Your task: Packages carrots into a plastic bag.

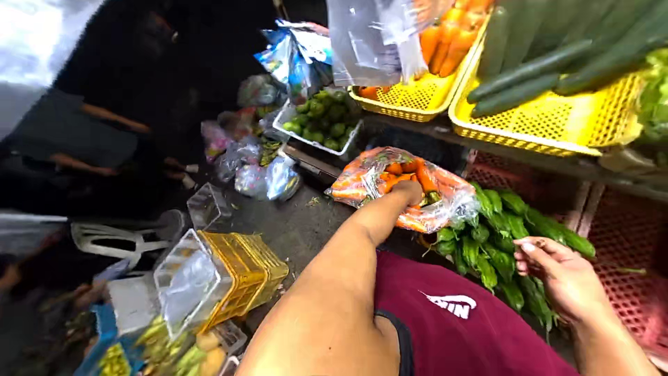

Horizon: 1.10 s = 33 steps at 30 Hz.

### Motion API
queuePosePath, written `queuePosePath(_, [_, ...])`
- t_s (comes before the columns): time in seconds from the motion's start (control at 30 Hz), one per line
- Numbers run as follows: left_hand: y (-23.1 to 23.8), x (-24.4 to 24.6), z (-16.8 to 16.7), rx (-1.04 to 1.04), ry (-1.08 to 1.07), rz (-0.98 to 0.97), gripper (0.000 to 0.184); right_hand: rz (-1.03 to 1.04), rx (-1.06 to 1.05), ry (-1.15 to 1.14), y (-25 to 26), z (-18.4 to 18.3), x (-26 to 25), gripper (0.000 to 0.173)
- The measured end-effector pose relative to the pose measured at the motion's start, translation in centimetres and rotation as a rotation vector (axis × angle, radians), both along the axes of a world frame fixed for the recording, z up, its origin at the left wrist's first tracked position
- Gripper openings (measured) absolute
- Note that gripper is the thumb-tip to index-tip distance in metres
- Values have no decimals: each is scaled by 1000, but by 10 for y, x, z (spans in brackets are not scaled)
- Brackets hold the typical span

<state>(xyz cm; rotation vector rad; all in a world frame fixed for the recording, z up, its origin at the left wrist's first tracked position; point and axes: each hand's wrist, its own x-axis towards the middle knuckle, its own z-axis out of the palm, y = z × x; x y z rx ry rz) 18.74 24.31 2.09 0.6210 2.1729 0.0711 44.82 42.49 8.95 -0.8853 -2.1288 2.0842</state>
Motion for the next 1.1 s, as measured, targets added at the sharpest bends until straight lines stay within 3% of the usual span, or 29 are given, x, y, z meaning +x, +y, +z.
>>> queuePosePath(0.1, [-11,-5,16,198,65,29,37,82,24,-10,-4,5,-17,18])
queuePosePath(0.2, [-32,-12,39,554,158,238,43,176,71,-7,-13,12,-42,21])
queuePosePath(0.3, [-62,-7,81,834,233,447,34,282,117,-23,-24,24,-79,29])
queuePosePath(0.4, [-80,4,121,1122,147,688,36,181,25,-28,-16,22,-111,38])
queuePosePath(0.5, [-108,9,139,1367,-39,757,29,202,-166,57,-26,40,-139,53])
queuePosePath(0.6, [-122,11,124,1241,-176,636,33,221,-159,78,-48,45,-154,44])
queuePosePath(0.7, [-110,-3,105,929,-306,433,70,200,79,20,-59,30,-175,40])
queuePosePath(0.8, [-89,-16,93,780,-134,317,70,242,321,-56,-64,28,-191,42])
queuePosePath(0.87, [-82,-34,102,696,63,122,69,211,454,-44,-58,28,-200,43])
queuePosePath(0.93, [-73,-60,109,693,170,-91,68,146,399,22,-52,26,-203,42])
queuePosePath(1.0, [-60,-87,112,756,190,-174,66,57,254,112,-45,29,-203,40])
queuePosePath(1.1, [-31,-121,121,975,227,69,61,-70,241,171,-35,43,-187,37])
